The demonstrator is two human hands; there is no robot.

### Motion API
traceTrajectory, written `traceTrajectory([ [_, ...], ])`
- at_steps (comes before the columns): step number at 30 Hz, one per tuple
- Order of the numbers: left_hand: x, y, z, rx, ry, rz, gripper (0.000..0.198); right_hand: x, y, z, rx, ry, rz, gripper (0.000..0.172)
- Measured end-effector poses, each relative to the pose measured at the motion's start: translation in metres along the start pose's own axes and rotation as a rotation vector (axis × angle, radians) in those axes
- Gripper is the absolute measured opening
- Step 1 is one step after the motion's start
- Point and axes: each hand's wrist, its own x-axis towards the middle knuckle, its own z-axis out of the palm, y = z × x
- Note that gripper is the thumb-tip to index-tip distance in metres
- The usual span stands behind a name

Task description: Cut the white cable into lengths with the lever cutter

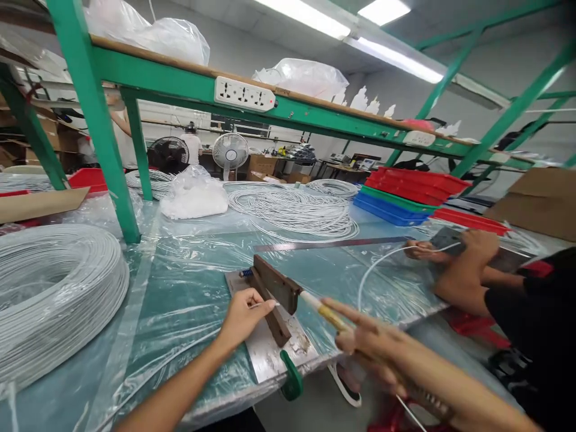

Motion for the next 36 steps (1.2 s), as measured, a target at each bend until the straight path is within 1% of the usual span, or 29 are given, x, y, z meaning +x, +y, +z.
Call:
traceTrajectory([
  [1,-0.004,0.005,-0.003,-0.03,-0.02,0.013,0.047,0.002,-0.022,-0.002,0.087,-0.025,-0.007,0.075],
  [3,-0.013,0.015,-0.008,-0.092,-0.054,0.029,0.05,0.013,-0.065,-0.004,0.214,-0.086,-0.02,0.051],
  [4,-0.018,0.02,-0.009,-0.12,-0.064,0.031,0.051,0.022,-0.084,-0.003,0.256,-0.108,-0.035,0.043],
  [5,-0.023,0.024,-0.01,-0.143,-0.07,0.031,0.052,0.033,-0.102,-0.001,0.291,-0.12,-0.055,0.045],
  [7,-0.032,0.03,-0.007,-0.162,-0.063,0.025,0.051,0.06,-0.133,0.005,0.343,-0.124,-0.103,0.058],
  [8,-0.037,0.033,-0.005,-0.163,-0.059,0.022,0.051,0.076,-0.146,0.008,0.362,-0.125,-0.133,0.062],
  [10,-0.046,0.038,0.0,-0.156,-0.045,0.02,0.049,0.111,-0.166,0.018,0.352,-0.141,-0.189,0.065],
  [13,-0.057,0.044,0.007,-0.15,0.003,0.023,0.051,0.162,-0.182,0.037,0.224,-0.117,-0.255,0.061],
  [16,-0.064,0.046,0.009,-0.135,0.063,0.049,0.057,0.205,-0.185,0.054,0.132,-0.075,-0.272,0.058],
  [19,-0.068,0.046,0.009,-0.116,0.089,0.092,0.06,0.235,-0.181,0.065,0.085,-0.055,-0.267,0.062],
  [22,-0.072,0.046,0.007,-0.103,0.149,0.097,0.061,0.25,-0.178,0.075,0.036,-0.02,-0.293,0.061],
  [24,-0.074,0.048,0.005,-0.111,0.206,0.093,0.06,0.25,-0.176,0.082,0.005,0.022,-0.344,0.061],
  [26,-0.075,0.051,0.0,-0.138,0.259,0.097,0.059,0.238,-0.17,0.088,-0.013,0.084,-0.44,0.068],
  [28,-0.076,0.056,-0.007,-0.181,0.31,0.111,0.058,0.211,-0.154,0.092,-0.017,0.13,-0.549,0.072],
  [29,-0.078,0.06,-0.012,-0.208,0.343,0.123,0.058,0.192,-0.141,0.093,-0.025,0.117,-0.595,0.068],
  [31,-0.082,0.07,-0.02,-0.277,0.418,0.169,0.057,0.148,-0.103,0.096,-0.07,0.004,-0.634,0.051],
  [33,-0.087,0.08,-0.023,-0.341,0.494,0.232,0.056,0.104,-0.055,0.102,-0.216,-0.299,-0.631,0.046],
  [34,-0.091,0.084,-0.023,-0.364,0.524,0.254,0.056,0.084,-0.03,0.106,-0.248,-0.387,-0.598,0.044],
  [36,-0.096,0.089,-0.019,-0.383,0.526,0.264,0.057,0.057,0.014,0.119,-0.209,-0.374,-0.576,0.035],
])
